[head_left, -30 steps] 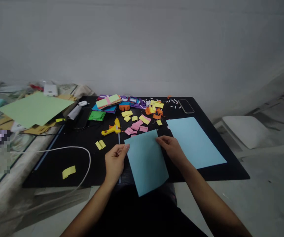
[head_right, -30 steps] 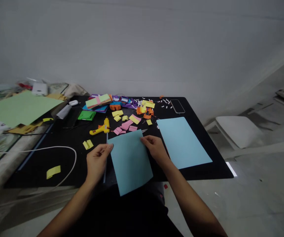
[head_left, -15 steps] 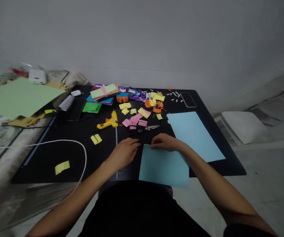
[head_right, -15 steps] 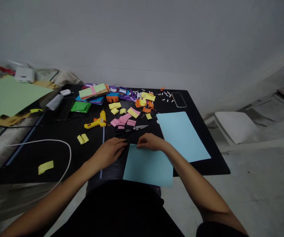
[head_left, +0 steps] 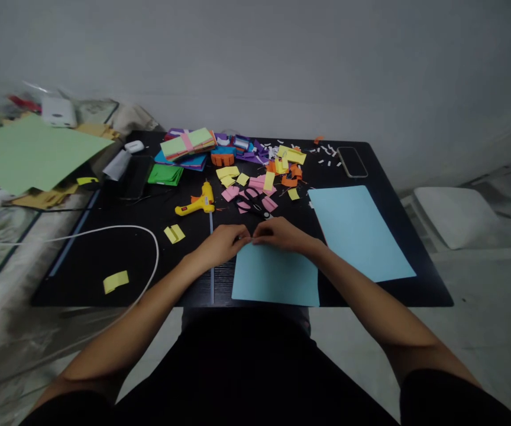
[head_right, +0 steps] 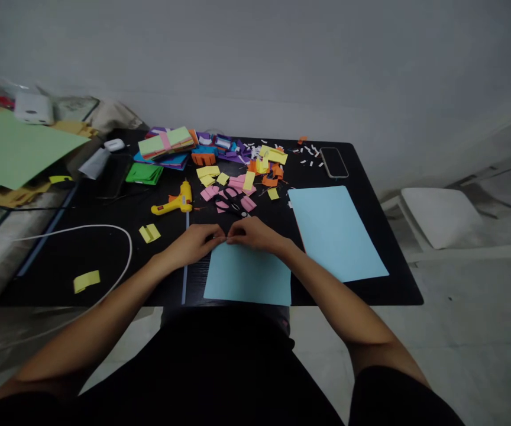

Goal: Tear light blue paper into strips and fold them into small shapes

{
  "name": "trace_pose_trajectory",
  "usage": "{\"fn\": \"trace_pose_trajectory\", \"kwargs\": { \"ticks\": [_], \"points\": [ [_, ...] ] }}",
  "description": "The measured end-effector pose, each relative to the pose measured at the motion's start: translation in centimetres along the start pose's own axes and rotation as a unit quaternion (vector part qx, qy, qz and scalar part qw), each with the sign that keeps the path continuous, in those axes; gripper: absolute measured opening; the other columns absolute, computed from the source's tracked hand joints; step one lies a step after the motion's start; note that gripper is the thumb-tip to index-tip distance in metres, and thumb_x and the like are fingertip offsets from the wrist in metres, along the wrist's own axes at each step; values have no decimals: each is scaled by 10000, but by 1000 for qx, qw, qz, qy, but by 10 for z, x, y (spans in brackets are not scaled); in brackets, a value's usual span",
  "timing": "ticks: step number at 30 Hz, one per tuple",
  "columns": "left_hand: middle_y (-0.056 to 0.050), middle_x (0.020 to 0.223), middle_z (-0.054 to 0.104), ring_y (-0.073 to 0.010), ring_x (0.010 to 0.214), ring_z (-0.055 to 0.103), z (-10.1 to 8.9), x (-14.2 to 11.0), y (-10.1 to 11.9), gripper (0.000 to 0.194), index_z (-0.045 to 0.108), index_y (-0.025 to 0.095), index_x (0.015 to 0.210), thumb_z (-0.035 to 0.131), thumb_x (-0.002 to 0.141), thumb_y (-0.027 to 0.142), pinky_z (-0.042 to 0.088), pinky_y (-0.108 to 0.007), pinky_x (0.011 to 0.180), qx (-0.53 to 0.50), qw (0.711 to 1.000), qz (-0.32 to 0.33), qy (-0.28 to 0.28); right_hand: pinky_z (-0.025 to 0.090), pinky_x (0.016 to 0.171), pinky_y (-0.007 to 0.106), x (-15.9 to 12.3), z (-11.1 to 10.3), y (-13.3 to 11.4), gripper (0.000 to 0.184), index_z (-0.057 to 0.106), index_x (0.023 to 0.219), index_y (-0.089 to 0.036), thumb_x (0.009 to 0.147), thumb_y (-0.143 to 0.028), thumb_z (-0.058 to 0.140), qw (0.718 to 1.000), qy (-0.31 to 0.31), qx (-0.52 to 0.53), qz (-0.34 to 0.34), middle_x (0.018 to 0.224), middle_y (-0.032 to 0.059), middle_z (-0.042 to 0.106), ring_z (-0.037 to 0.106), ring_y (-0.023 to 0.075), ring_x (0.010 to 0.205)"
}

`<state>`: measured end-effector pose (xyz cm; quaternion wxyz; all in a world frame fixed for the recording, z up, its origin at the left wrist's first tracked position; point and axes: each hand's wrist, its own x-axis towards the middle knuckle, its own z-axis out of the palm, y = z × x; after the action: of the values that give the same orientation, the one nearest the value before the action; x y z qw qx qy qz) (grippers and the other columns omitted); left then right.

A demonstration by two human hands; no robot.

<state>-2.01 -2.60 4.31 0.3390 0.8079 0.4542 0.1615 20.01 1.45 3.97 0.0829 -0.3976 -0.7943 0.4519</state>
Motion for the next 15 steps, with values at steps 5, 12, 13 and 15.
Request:
{"fn": "trace_pose_trajectory", "kwargs": {
  "ticks": [5, 12, 13, 15],
  "points": [
    [-3, 764, 694, -151, 683, 613, -6, -6, -2, 203, 722, 179, 913, 569, 979, 294, 441, -274, 693, -16, 1000, -22, 2, 421, 721, 271, -14, -4, 5, 154, 792, 937, -163, 907, -297, 723, 1000, 4, -17, 16, 833, 41, 756, 631, 161, 766],
    [0, 753, 719, -149, 676, 635, -8, -10, -6, 221, 738, 184, 890, 598, 967, 336, 445, -260, 673, -27, 999, -35, 24, 505, 821, 322, -51, -20, 16, 138, 786, 984, -194, 951, -250, 664, 995, 33, -65, 67, 942, 65, 782, 705, 212, 874],
    [-1, 752, 725, -150, 676, 639, -8, -10, -6, 217, 741, 186, 890, 605, 965, 337, 451, -260, 676, -23, 999, -35, 27, 517, 845, 342, -56, -19, 16, 139, 782, 996, -190, 955, -235, 657, 993, 52, -89, 66, 962, 76, 779, 708, 226, 899],
    [-4, 770, 740, -152, 683, 646, -9, -10, -8, 200, 746, 189, 897, 619, 961, 330, 462, -263, 688, -6, 999, -37, 29, 533, 910, 400, -65, -10, 15, 156, 768, 1054, -171, 945, -180, 656, 980, 115, -153, 48, 1041, 113, 761, 700, 269, 995]
  ]
}}
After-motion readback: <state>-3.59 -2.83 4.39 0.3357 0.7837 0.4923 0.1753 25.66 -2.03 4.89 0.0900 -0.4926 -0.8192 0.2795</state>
